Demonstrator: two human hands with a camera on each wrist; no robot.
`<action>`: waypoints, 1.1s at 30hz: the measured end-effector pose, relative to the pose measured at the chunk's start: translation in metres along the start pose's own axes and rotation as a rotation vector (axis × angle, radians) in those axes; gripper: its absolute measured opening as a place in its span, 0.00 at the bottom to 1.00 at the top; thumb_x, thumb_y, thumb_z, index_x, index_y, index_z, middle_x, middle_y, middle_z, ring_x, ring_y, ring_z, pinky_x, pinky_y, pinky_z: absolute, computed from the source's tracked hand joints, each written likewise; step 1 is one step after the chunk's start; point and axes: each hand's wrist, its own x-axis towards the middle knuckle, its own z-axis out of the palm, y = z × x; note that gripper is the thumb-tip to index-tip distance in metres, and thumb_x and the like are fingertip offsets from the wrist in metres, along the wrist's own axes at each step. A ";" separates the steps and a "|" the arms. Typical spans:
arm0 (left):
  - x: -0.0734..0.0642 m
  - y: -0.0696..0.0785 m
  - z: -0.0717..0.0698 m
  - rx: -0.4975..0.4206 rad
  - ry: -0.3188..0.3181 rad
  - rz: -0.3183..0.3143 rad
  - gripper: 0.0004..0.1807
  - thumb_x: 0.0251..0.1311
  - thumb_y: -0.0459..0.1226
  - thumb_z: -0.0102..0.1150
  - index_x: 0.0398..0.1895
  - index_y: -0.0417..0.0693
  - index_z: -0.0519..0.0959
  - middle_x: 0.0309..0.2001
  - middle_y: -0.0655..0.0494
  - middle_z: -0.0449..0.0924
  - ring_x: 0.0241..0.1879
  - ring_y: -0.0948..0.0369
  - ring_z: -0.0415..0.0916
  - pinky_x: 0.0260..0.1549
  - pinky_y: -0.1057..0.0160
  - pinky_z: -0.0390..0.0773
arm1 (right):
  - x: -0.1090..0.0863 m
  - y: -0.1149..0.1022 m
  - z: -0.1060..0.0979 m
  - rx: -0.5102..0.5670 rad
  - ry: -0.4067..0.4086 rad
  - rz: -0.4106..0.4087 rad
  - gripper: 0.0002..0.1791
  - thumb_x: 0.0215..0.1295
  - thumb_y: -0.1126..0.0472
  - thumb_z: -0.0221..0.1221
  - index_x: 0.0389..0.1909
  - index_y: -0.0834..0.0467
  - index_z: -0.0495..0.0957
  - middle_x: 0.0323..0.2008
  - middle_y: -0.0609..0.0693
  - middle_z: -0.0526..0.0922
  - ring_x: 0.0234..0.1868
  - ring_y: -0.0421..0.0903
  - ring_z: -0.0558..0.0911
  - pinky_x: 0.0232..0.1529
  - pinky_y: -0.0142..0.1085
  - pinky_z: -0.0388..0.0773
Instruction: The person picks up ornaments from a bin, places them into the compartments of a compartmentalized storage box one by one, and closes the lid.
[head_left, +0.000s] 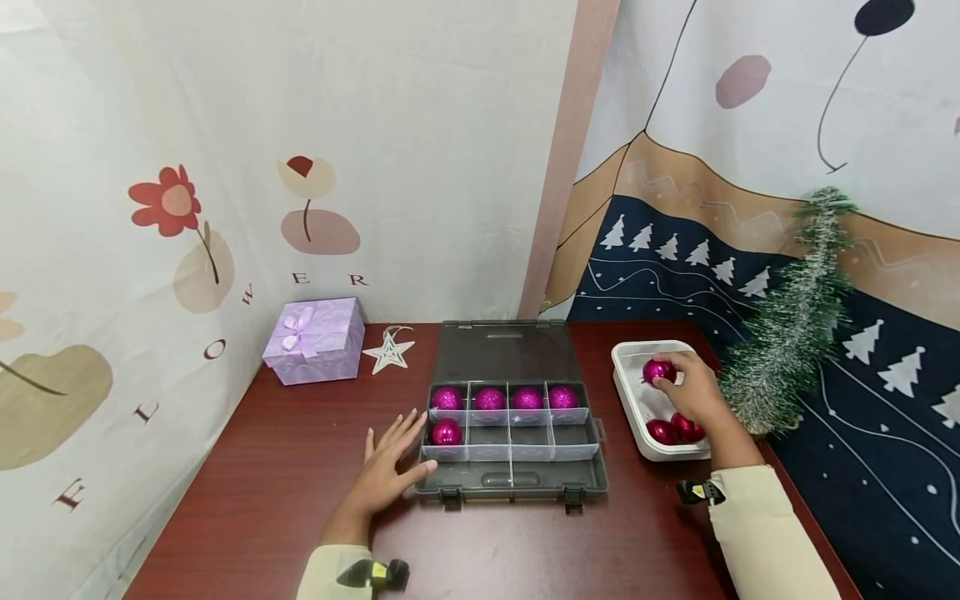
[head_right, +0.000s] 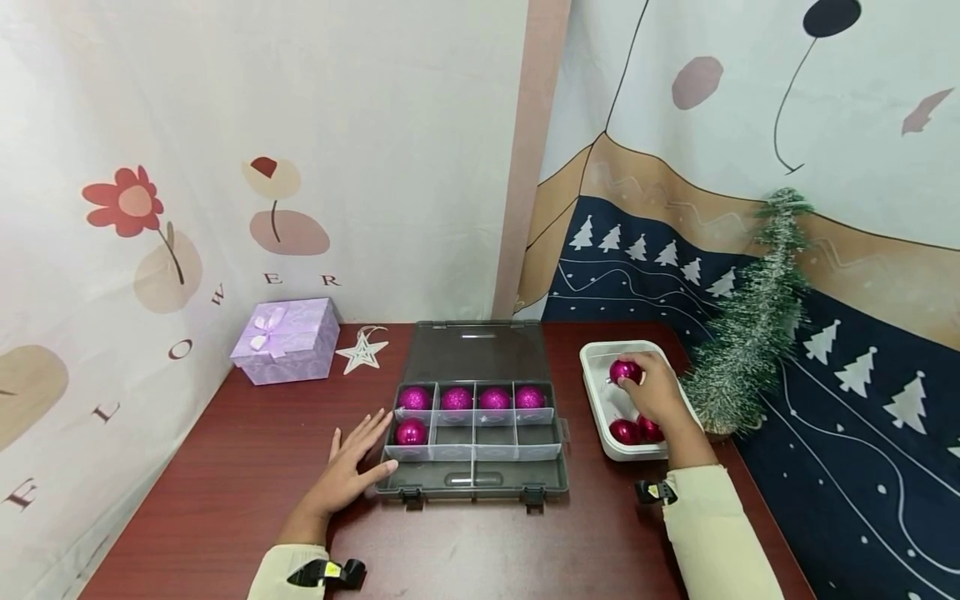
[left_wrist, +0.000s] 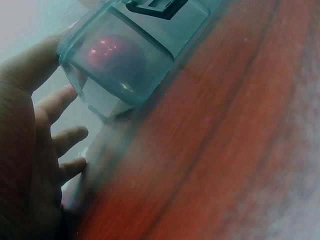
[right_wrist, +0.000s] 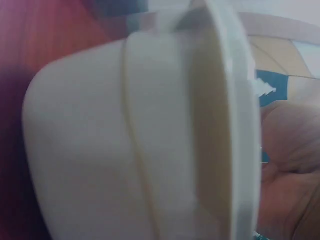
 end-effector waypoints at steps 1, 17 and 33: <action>0.000 0.000 0.000 -0.003 0.000 0.001 0.46 0.66 0.55 0.69 0.85 0.55 0.66 0.85 0.41 0.62 0.84 0.30 0.56 0.74 0.12 0.31 | 0.000 -0.002 0.000 0.010 0.014 -0.004 0.22 0.69 0.72 0.68 0.63 0.67 0.82 0.65 0.74 0.78 0.63 0.73 0.79 0.64 0.69 0.78; 0.000 0.000 0.000 -0.005 -0.003 -0.009 0.45 0.67 0.55 0.69 0.85 0.56 0.66 0.86 0.42 0.62 0.84 0.31 0.55 0.74 0.13 0.30 | -0.010 -0.043 0.021 0.231 0.134 -0.068 0.23 0.69 0.72 0.70 0.65 0.65 0.84 0.63 0.67 0.78 0.64 0.64 0.80 0.57 0.52 0.86; 0.000 0.001 0.000 0.004 -0.003 -0.012 0.46 0.66 0.55 0.69 0.86 0.56 0.65 0.86 0.42 0.62 0.84 0.30 0.56 0.74 0.13 0.30 | -0.023 -0.081 0.068 0.395 0.030 -0.110 0.22 0.71 0.69 0.71 0.64 0.63 0.85 0.65 0.64 0.79 0.65 0.63 0.82 0.61 0.59 0.85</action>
